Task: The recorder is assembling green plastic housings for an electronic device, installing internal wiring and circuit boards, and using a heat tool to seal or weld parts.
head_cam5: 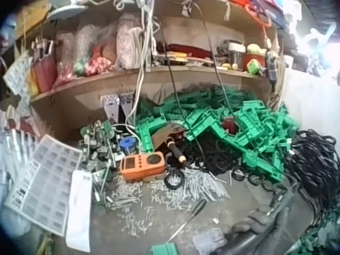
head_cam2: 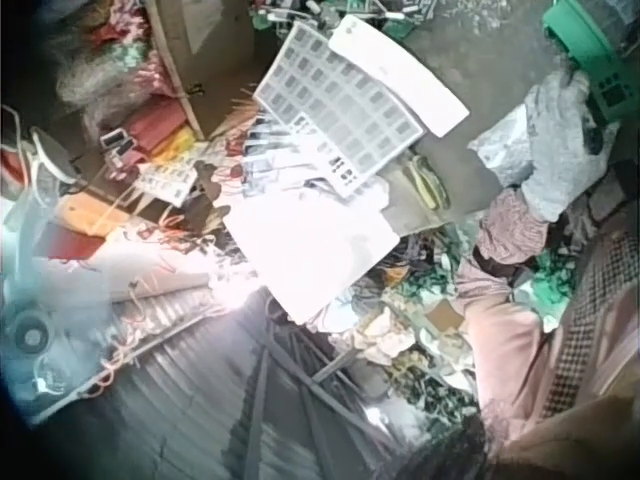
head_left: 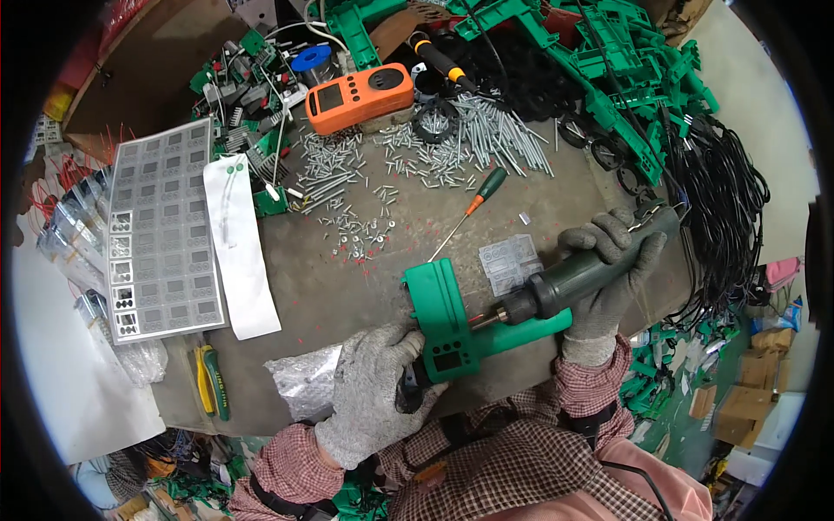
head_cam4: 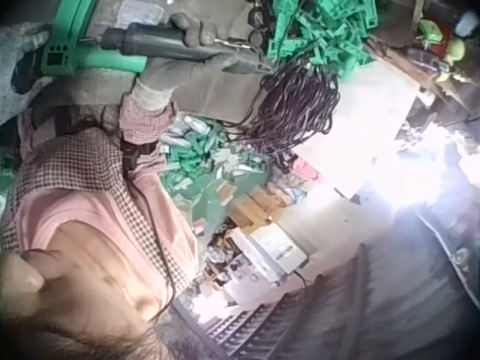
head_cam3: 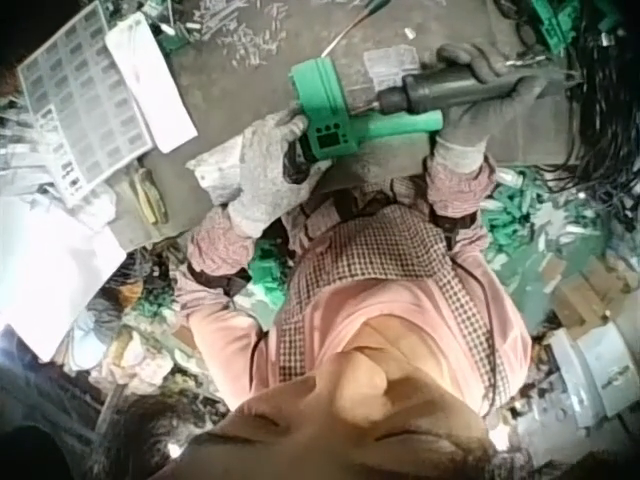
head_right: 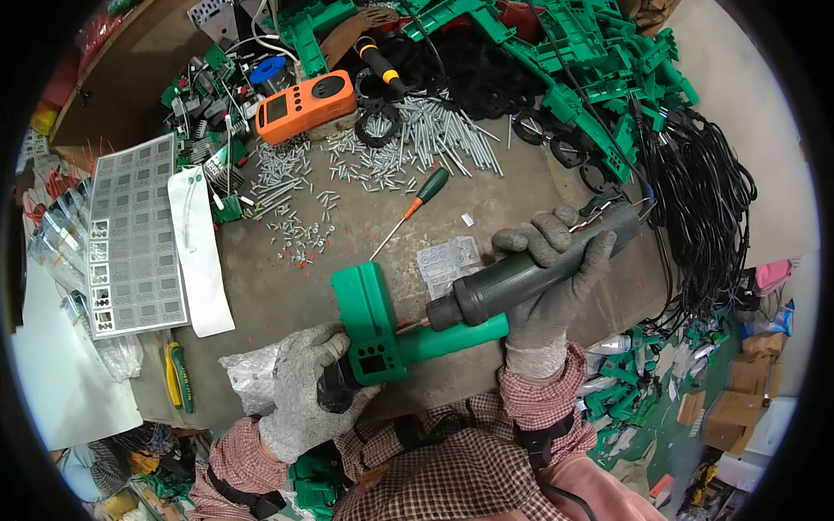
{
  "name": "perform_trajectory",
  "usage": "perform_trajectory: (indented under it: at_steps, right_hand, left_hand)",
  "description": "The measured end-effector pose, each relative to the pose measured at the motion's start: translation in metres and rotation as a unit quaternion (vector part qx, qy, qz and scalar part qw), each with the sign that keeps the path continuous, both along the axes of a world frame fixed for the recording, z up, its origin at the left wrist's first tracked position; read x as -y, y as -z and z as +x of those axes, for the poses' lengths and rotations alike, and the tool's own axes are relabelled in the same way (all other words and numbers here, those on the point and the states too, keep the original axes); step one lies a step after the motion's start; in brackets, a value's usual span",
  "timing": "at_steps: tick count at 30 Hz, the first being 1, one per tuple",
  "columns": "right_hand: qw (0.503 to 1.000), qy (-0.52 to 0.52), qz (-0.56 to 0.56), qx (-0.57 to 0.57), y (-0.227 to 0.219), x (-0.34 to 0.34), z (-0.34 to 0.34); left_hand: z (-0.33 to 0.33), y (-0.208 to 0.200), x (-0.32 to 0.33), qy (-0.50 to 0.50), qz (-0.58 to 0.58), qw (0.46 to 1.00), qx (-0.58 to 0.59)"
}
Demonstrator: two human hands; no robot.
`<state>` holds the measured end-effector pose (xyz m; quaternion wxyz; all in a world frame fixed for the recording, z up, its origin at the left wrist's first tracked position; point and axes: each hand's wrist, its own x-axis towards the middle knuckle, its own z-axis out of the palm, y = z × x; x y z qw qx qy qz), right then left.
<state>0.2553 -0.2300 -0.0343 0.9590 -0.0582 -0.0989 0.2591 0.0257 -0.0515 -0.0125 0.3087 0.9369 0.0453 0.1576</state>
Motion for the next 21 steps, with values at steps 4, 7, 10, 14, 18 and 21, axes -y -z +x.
perform_trajectory:
  at_steps: [4,7,10,14,18,21]
  right_hand:
    - [0.998,-0.028,0.046,-0.008,0.001,-0.003,-0.001]
    - [0.997,-0.035,0.065,0.001,-0.001,-0.005,0.0]
    - [0.999,-0.036,0.02,0.032,-0.016,-0.009,-0.005]
    - [0.995,0.065,0.036,0.061,-0.012,0.003,-0.004]
    - [0.996,0.046,0.065,0.042,-0.001,0.02,-0.008]
    - [0.994,0.027,0.061,0.087,0.001,0.02,-0.007]
  left_hand:
    - [-0.003,0.003,-0.003,-0.001,-0.034,0.998,-0.044]
    - [-0.004,0.003,-0.003,-0.008,-0.035,0.999,-0.04]
    - [0.007,-0.003,-0.004,-0.022,-0.024,0.997,-0.069]
    - [-0.002,-0.002,-0.007,-0.053,0.019,0.998,-0.013]
    - [-0.024,-0.003,-0.022,0.038,0.166,0.984,-0.046]
    - [-0.024,0.002,-0.021,0.107,0.285,0.95,-0.068]
